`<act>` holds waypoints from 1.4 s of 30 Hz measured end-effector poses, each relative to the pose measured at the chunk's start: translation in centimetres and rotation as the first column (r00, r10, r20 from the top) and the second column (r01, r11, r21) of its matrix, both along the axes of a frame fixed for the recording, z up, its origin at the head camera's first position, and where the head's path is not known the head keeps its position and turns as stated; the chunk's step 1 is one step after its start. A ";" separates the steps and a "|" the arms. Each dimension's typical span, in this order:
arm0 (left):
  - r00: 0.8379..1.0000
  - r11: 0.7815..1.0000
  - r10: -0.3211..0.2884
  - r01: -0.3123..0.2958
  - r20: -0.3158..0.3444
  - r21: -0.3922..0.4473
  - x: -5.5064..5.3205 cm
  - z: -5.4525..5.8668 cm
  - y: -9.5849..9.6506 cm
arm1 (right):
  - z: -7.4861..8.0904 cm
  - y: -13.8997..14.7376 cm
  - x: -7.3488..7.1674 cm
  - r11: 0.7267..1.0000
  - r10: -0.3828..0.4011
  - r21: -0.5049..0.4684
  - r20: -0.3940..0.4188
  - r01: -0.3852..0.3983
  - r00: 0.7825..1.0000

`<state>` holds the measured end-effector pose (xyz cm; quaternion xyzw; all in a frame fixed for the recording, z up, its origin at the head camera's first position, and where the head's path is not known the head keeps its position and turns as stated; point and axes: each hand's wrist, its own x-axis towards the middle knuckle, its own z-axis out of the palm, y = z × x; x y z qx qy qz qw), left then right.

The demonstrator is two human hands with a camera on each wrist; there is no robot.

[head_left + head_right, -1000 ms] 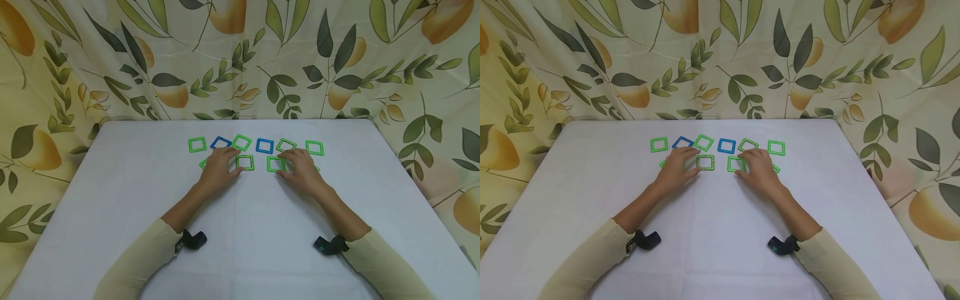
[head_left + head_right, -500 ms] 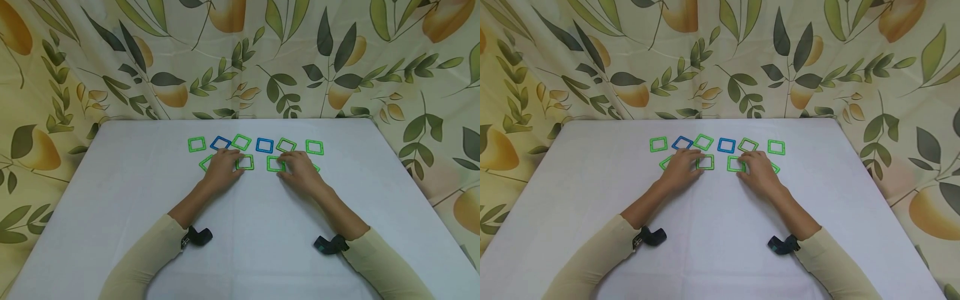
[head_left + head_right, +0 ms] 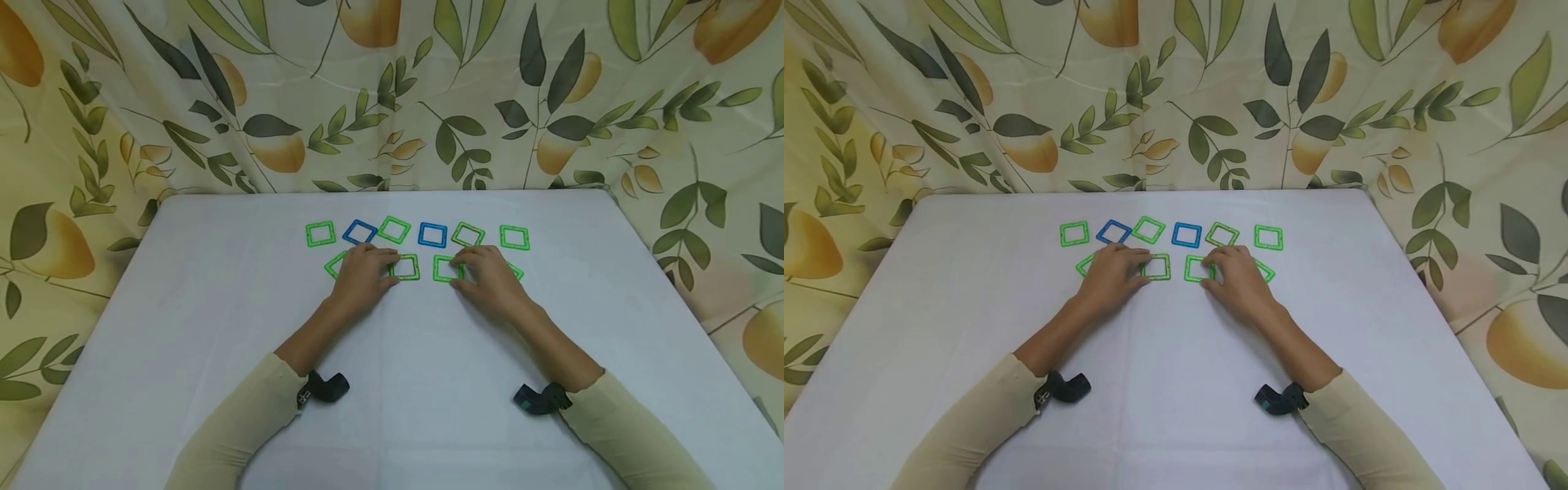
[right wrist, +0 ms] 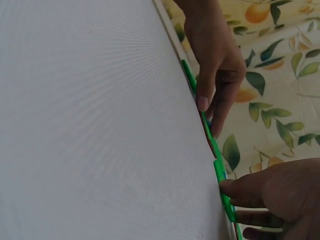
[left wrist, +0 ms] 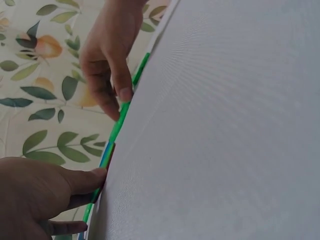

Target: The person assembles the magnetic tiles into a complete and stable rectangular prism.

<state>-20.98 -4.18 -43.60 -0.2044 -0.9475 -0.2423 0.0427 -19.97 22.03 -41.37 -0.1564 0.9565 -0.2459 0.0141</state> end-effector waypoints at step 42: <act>0.999 0.999 -0.039 0.039 -0.002 -0.010 0.2 -0.2 0.0 | -0.5 -0.5 0.3 0.992 0.074 -0.101 0.006 -0.073 0.997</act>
